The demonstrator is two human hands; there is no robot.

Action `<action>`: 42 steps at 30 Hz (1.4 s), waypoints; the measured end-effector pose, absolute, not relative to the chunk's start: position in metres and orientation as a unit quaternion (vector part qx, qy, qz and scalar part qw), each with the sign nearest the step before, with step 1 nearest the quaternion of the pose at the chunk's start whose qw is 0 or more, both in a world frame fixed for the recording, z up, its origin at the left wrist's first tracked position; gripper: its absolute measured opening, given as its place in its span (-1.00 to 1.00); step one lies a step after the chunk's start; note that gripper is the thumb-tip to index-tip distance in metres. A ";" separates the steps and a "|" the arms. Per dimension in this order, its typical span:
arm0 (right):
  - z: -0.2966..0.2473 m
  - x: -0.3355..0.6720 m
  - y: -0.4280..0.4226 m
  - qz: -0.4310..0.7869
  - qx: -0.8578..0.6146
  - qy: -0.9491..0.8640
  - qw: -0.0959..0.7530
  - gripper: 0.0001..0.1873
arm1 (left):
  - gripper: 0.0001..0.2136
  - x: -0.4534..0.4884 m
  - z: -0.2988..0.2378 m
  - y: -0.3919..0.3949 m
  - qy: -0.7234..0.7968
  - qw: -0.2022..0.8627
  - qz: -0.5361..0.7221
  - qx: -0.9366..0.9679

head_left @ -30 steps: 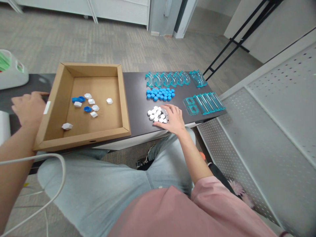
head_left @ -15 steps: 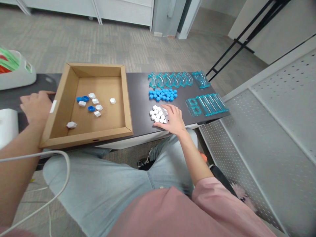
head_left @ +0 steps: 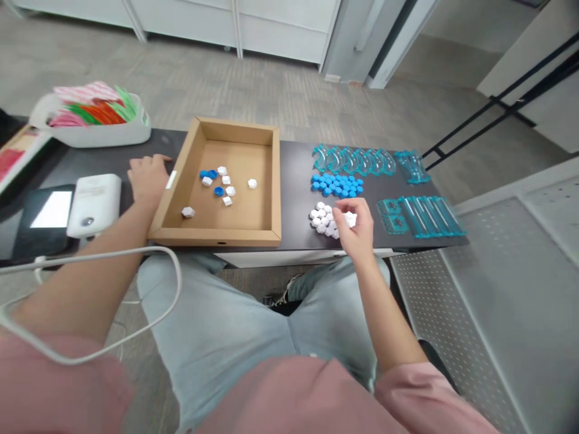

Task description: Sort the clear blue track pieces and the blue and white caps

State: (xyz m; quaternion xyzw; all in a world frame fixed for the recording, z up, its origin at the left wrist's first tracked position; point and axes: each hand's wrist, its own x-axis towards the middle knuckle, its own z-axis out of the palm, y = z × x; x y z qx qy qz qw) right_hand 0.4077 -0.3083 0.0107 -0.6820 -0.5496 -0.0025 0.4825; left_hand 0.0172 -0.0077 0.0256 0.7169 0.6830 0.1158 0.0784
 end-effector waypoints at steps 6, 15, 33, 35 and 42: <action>0.061 0.336 -0.210 0.070 -0.565 -0.781 0.258 -0.70 | -0.42 0.010 0.023 -0.010 0.653 0.124 0.157 0.730; 0.041 0.298 -0.098 0.045 -0.590 -0.805 0.043 -0.66 | -0.44 0.009 0.024 -0.010 0.647 0.118 0.156 0.737; 0.051 0.472 -0.354 0.083 -0.689 -0.539 0.478 -0.74 | -0.21 0.013 0.016 0.010 0.697 0.066 0.113 0.705; 0.027 0.468 -0.379 0.083 -0.713 -0.500 0.484 -0.73 | -0.19 0.013 0.016 0.011 0.696 0.061 0.106 0.707; -0.020 0.437 -0.400 0.091 -0.738 -0.502 0.442 -0.77 | -0.17 0.011 0.016 0.015 0.702 0.048 0.088 0.705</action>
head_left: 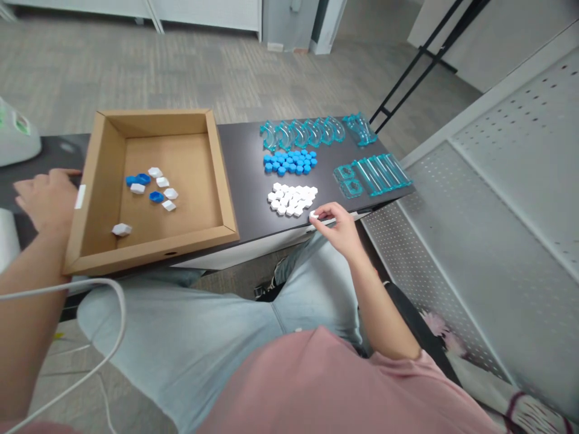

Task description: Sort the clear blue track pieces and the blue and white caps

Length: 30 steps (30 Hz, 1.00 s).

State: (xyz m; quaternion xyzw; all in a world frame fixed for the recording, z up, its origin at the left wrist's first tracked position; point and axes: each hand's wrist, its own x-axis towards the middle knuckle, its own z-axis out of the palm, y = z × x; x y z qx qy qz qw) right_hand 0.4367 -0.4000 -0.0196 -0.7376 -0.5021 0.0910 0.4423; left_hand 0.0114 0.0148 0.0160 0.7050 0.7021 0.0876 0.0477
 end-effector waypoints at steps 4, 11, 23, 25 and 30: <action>-0.026 0.435 -0.393 0.086 -0.740 -0.501 0.441 -0.74 | -0.14 0.013 0.020 0.012 0.708 0.042 0.067 0.702; -0.033 0.436 -0.388 0.066 -0.744 -0.494 0.446 -0.76 | -0.14 0.014 0.021 0.009 0.701 0.043 0.074 0.708; -0.038 0.433 -0.383 0.058 -0.734 -0.468 0.488 -0.78 | -0.29 0.010 0.018 0.011 0.687 0.063 0.098 0.717; -0.036 0.432 -0.382 0.049 -0.724 -0.466 0.506 -0.80 | -0.34 0.011 0.020 0.006 0.690 0.068 0.105 0.713; -0.001 0.412 -0.348 0.056 -0.665 -0.523 0.530 -0.86 | -0.40 0.015 0.025 -0.005 0.685 0.083 0.109 0.716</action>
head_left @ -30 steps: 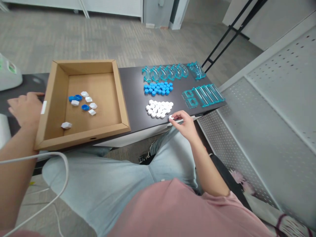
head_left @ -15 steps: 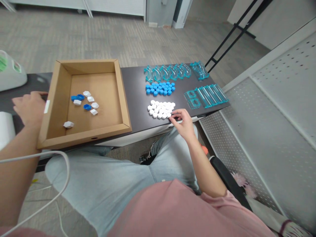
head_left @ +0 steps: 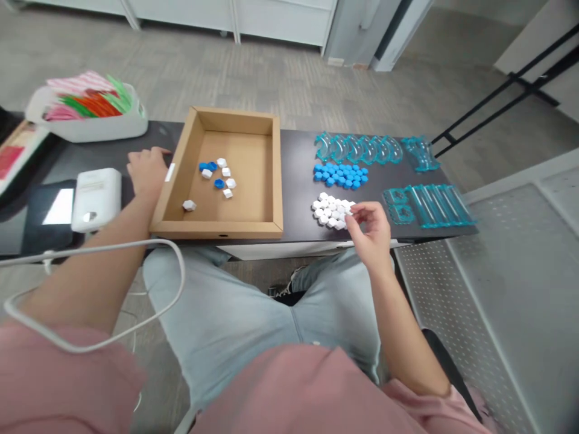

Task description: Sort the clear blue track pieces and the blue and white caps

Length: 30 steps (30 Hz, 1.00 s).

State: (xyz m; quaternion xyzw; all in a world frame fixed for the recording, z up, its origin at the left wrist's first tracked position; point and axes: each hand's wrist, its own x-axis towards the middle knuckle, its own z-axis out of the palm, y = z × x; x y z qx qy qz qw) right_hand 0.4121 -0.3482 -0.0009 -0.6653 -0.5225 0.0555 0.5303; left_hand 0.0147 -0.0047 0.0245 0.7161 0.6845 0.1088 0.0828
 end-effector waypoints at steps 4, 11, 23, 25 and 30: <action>0.051 0.364 -0.278 0.121 -0.556 -0.671 0.475 -0.86 | -0.43 0.014 0.025 -0.006 0.682 0.070 0.098 0.721; 0.055 0.277 -0.129 0.240 -0.447 -0.837 0.203 -0.57 | -0.45 0.011 0.022 -0.006 0.670 0.073 0.097 0.733; 0.046 0.272 -0.115 0.211 -0.419 -0.847 0.251 -0.82 | -0.43 0.013 0.021 -0.006 0.664 0.089 0.113 0.734; 0.051 0.278 -0.115 0.203 -0.416 -0.842 0.278 -0.80 | -0.43 0.012 0.022 -0.006 0.663 0.092 0.113 0.735; 0.050 0.298 -0.121 0.189 -0.425 -0.827 0.316 -0.73 | -0.43 0.013 0.024 -0.005 0.670 0.085 0.102 0.730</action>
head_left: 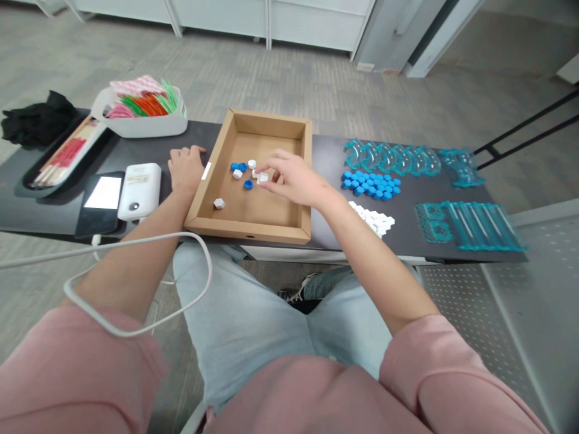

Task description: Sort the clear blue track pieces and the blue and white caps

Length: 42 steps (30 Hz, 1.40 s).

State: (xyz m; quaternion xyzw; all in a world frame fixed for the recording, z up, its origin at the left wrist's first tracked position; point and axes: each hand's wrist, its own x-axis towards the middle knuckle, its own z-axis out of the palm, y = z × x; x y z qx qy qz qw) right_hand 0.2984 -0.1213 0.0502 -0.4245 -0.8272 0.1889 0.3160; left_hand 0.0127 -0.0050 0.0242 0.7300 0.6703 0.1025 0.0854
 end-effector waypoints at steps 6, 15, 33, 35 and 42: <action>0.061 0.349 -0.164 0.157 -0.449 -0.800 0.365 -0.63 | -0.38 0.017 0.027 -0.008 0.677 0.063 0.093 0.727; 0.052 0.473 -0.341 0.130 -0.667 -0.576 0.454 -0.54 | -0.23 0.009 0.008 0.011 0.692 0.034 0.121 0.711; -0.027 0.472 -0.379 0.137 -0.739 -0.483 0.449 -0.48 | 0.01 0.010 0.019 0.008 0.710 0.065 0.070 0.698; -0.030 0.470 -0.378 0.132 -0.742 -0.470 0.460 -0.50 | 0.00 0.010 0.018 0.010 0.710 0.063 0.066 0.698; -0.032 0.465 -0.375 0.120 -0.751 -0.442 0.476 -0.50 | -0.11 0.008 0.013 0.012 0.704 0.053 0.079 0.704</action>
